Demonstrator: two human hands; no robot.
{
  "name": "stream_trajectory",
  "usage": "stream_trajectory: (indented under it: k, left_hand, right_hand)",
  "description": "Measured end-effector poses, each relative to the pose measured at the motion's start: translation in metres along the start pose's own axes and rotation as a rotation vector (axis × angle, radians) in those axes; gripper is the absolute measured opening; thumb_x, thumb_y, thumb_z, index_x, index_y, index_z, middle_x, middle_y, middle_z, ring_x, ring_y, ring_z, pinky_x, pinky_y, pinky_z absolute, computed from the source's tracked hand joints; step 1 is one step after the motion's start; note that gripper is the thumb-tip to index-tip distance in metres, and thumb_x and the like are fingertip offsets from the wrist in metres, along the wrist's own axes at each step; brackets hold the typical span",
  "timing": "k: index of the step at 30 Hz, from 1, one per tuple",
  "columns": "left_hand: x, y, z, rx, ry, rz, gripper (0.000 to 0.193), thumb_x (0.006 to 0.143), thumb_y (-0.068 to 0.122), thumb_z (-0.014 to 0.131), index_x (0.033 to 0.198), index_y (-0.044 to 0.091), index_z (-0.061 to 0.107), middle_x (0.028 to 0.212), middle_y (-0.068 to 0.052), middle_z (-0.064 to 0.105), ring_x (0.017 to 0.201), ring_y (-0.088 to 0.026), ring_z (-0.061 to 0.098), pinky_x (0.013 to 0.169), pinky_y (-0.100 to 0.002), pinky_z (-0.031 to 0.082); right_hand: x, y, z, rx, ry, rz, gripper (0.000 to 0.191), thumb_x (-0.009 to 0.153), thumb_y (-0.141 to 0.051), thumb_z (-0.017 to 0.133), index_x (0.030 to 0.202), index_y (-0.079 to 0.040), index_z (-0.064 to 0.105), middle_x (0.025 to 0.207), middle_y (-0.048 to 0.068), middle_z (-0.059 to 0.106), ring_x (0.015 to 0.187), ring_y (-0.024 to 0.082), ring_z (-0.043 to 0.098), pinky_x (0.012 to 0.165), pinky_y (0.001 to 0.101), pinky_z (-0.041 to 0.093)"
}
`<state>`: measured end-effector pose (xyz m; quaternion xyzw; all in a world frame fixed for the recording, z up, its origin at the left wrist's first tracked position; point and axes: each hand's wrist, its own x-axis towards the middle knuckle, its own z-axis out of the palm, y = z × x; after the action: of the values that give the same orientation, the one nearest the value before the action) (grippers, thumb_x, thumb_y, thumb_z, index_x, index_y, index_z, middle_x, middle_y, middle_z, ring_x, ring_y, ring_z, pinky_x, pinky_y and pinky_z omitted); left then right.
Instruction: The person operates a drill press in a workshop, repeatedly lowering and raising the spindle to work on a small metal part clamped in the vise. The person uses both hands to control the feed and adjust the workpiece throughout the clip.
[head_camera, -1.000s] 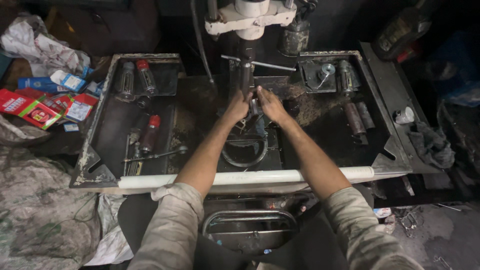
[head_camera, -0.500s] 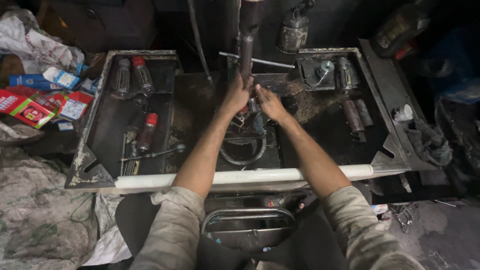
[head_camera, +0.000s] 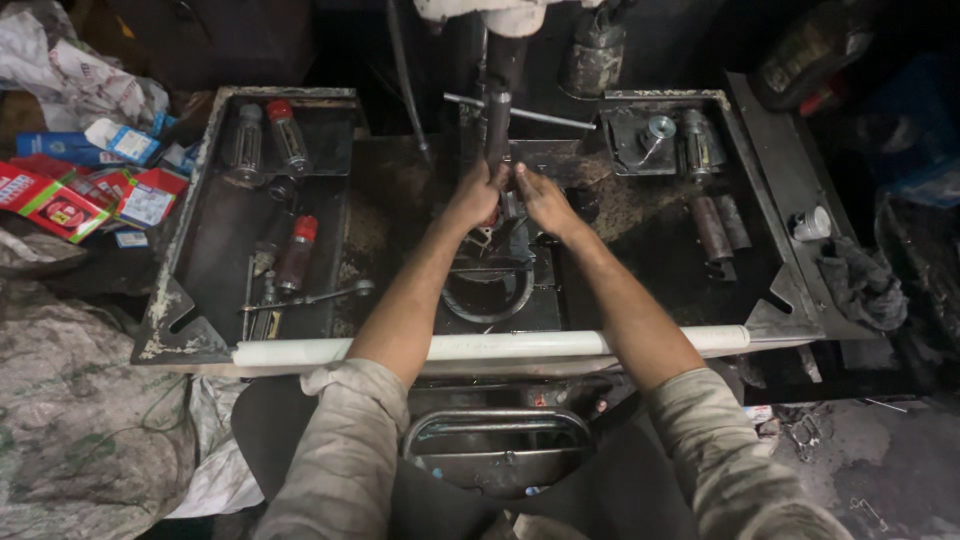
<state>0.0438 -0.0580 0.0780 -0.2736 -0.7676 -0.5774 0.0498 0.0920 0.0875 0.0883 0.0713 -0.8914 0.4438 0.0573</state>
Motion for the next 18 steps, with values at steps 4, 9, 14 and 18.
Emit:
stream_trajectory:
  k: [4,9,14,18]
  left_hand:
    - [-0.006,0.004,-0.005,0.016,-0.155,-0.305,0.052,0.107,0.035,0.046,0.15,0.006,0.042,0.115,-0.024,0.07,0.106,-0.037,0.072,0.093,-0.048,0.055]
    - [-0.005,0.001,-0.006,0.033,-0.097,-0.045,0.054,0.109,0.033,0.049,0.153,0.004,0.034,0.136,-0.026,0.058,0.126,-0.038,0.057,0.1,-0.051,0.046]
    - [0.004,0.004,-0.003,0.041,-0.046,-0.103,0.044,0.111,0.034,0.049,0.146,0.006,0.046,0.121,-0.019,0.071,0.114,-0.033,0.07,0.097,-0.049,0.054]
    - [0.007,0.016,-0.003,-0.007,-0.05,-0.209,0.055,0.106,0.038,0.043,0.152,0.01,0.034,0.099,-0.013,0.071,0.094,-0.027,0.073,0.084,-0.046,0.056]
  right_hand:
    - [-0.001,-0.002,-0.001,-0.008,-0.06,0.1,0.072,0.108,-0.053,0.025,0.144,0.004,0.052,0.144,0.028,0.056,0.138,0.039,0.052,0.118,0.0445,0.039]
    - [-0.003,-0.003,-0.001,0.059,-0.091,0.167,0.071,0.107,-0.054,0.025,0.148,0.0,0.048,0.149,0.026,0.05,0.141,0.04,0.047,0.116,0.0477,0.037]
    - [-0.002,-0.003,-0.002,0.059,-0.061,0.127,0.072,0.105,-0.055,0.026,0.148,-0.002,0.05,0.146,0.025,0.056,0.138,0.039,0.052,0.118,0.0474,0.04]
    - [-0.001,0.001,-0.002,0.04,-0.042,0.285,0.07,0.106,-0.053,0.028,0.151,-0.003,0.048,0.139,0.029,0.063,0.116,0.048,0.069,0.109,0.0504,0.053]
